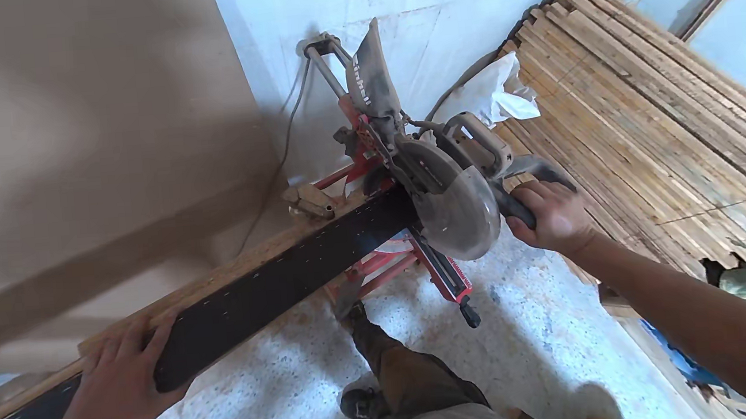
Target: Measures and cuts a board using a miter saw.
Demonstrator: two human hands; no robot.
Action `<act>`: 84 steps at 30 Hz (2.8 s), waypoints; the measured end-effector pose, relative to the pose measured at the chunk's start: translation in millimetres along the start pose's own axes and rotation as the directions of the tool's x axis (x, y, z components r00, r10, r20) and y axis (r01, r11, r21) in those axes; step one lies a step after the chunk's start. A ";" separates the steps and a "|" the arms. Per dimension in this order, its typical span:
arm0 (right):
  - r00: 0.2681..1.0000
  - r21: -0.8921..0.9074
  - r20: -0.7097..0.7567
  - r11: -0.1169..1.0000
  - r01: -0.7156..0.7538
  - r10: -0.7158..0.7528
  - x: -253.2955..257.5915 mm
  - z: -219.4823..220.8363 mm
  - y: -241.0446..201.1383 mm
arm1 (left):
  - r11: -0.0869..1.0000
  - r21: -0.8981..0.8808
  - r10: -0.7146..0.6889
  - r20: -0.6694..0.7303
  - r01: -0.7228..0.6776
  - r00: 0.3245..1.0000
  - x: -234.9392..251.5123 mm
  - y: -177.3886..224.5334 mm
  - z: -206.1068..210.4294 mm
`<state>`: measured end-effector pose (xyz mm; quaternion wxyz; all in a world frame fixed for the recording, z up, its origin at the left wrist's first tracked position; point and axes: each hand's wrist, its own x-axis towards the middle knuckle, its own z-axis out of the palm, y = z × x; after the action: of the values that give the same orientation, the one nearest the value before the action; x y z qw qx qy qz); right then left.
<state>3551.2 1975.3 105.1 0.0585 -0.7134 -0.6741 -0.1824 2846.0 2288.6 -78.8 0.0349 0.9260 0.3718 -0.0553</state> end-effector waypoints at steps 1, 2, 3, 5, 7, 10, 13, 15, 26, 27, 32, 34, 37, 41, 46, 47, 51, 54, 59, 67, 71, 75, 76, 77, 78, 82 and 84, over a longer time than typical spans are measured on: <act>1.000 0.001 0.000 1.000 0.000 0.000 0.5 0.3 -0.2 | 1.000 -0.002 -0.001 0.001 0.001 1.000 0.4 1.0 -1.2; 1.000 0.000 0.002 1.000 0.000 0.000 0.8 0.6 -0.3 | 1.000 0.000 0.002 -0.001 -0.002 1.000 0.7 1.3 -1.5; 1.000 -0.001 0.005 1.000 -0.001 0.001 0.9 1.0 0.0 | 1.000 0.000 0.001 0.002 -0.001 1.000 0.9 1.3 -1.3; 1.000 -0.004 -0.005 1.000 0.001 -0.001 1.3 2.9 0.8 | 1.000 0.005 -0.007 0.005 0.007 1.000 0.6 0.2 1.6; 1.000 -0.005 -0.009 1.000 0.000 0.000 1.3 4.6 0.3 | 1.000 0.010 -0.004 0.006 0.003 1.000 -0.4 -0.8 2.7; 1.000 -0.005 -0.014 1.000 -0.010 0.010 1.6 6.9 -0.5 | 1.000 0.012 0.007 -0.015 -0.007 1.000 0.3 -1.9 3.8; 1.000 -0.005 -0.022 1.000 -0.013 0.012 1.9 9.0 -1.3 | 1.000 0.021 0.010 -0.016 -0.009 1.000 -0.3 -1.7 3.6; 0.999 -0.001 -0.030 1.000 -0.014 0.014 1.8 11.4 -1.1 | 1.000 0.023 0.006 -0.007 -0.005 1.000 -0.7 -2.8 4.8; 0.999 0.001 -0.041 1.000 -0.015 0.015 -0.5 16.8 -1.2 | 1.000 0.012 -0.012 0.020 0.011 1.000 -0.7 -3.2 5.4; 0.999 0.003 -0.043 1.000 -0.017 0.017 -0.8 16.6 -1.5 | 1.000 0.009 -0.013 0.023 0.013 1.000 -0.5 -2.7 4.7; 0.999 0.010 -0.043 1.000 -0.023 0.023 -2.0 17.5 -1.9 | 1.000 0.000 0.007 -0.004 -0.007 1.000 -0.5 -2.7 3.9; 0.999 0.008 -0.046 1.000 -0.021 0.022 -2.8 18.7 -1.7 | 1.000 0.003 0.016 -0.017 -0.016 1.000 -1.2 -3.8 5.5; 0.998 0.007 -0.046 1.000 -0.031 0.031 -3.5 19.3 -2.3 | 1.000 0.013 0.017 -0.025 -0.017 1.000 -2.1 -4.1 6.4; 0.998 0.009 -0.054 1.000 -0.027 0.028 -4.2 22.6 -1.2 | 1.000 0.012 -0.002 -0.003 0.002 1.000 -2.8 -2.7 6.2; 0.998 -0.001 -0.053 0.999 -0.032 0.032 -6.5 25.3 -0.9 | 1.000 0.022 -0.006 0.001 0.006 1.000 -2.7 -2.8 8.5; 0.998 -0.002 -0.053 0.999 -0.033 0.033 -7.2 25.8 -1.1 | 1.000 0.026 -0.008 0.006 0.008 1.000 -2.4 -2.4 8.1; 0.998 0.000 -0.054 0.999 -0.042 0.042 -10.7 29.4 -2.5 | 0.999 0.030 -0.022 0.030 0.021 0.999 -0.9 2.2 3.0; 0.998 0.002 -0.059 0.999 -0.033 0.033 -9.5 29.8 -2.8 | 0.999 0.034 -0.015 0.019 0.014 1.000 -0.3 0.6 3.2; 0.998 -0.001 -0.058 1.000 -0.030 0.030 -9.3 30.4 -3.9 | 1.000 0.017 -0.007 0.007 0.007 1.000 -0.3 0.0 2.2; 0.997 0.013 -0.053 0.998 -0.053 0.054 -11.2 32.8 -6.4 | 1.000 0.000 0.014 -0.025 -0.014 1.000 -1.1 -2.8 4.9; 0.997 0.019 -0.014 0.997 -0.074 0.075 -26.1 50.1 -9.4 | 1.000 0.019 -0.001 0.007 0.001 1.000 -1.8 -1.5 4.6; 0.997 0.033 -0.020 0.997 -0.074 0.075 -29.5 62.9 -9.3 | 1.000 0.015 -0.020 0.013 0.020 1.000 -4.4 0.2 1.2; 0.997 0.030 -0.025 0.997 -0.077 0.078 -31.5 61.9 -9.7 | 1.000 0.014 -0.020 0.016 0.019 1.000 -3.0 2.0 0.4; 0.996 0.024 -0.034 0.997 -0.077 0.078 -31.0 61.3 -8.9 | 1.000 0.019 -0.023 0.016 0.023 1.000 -0.9 2.3 0.9; 0.996 0.021 -0.042 0.997 -0.077 0.078 -30.1 61.2 -8.7 | 0.999 0.022 -0.027 0.014 0.027 1.000 -0.4 1.6 1.7; 0.996 0.035 -0.009 0.995 -0.094 0.094 -28.9 57.0 -10.1 | 0.999 0.039 -0.032 0.025 0.031 0.999 -3.0 0.8 3.7; 0.995 0.057 0.026 0.993 -0.100 0.098 -25.1 46.3 -10.7 | 0.999 0.043 -0.022 0.018 0.021 1.000 -2.9 0.2 0.6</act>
<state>3548.5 1967.8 52.0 0.0804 -0.7460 -0.6435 -0.1515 2844.0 2286.4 -79.0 0.0179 0.9219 0.3802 -0.0722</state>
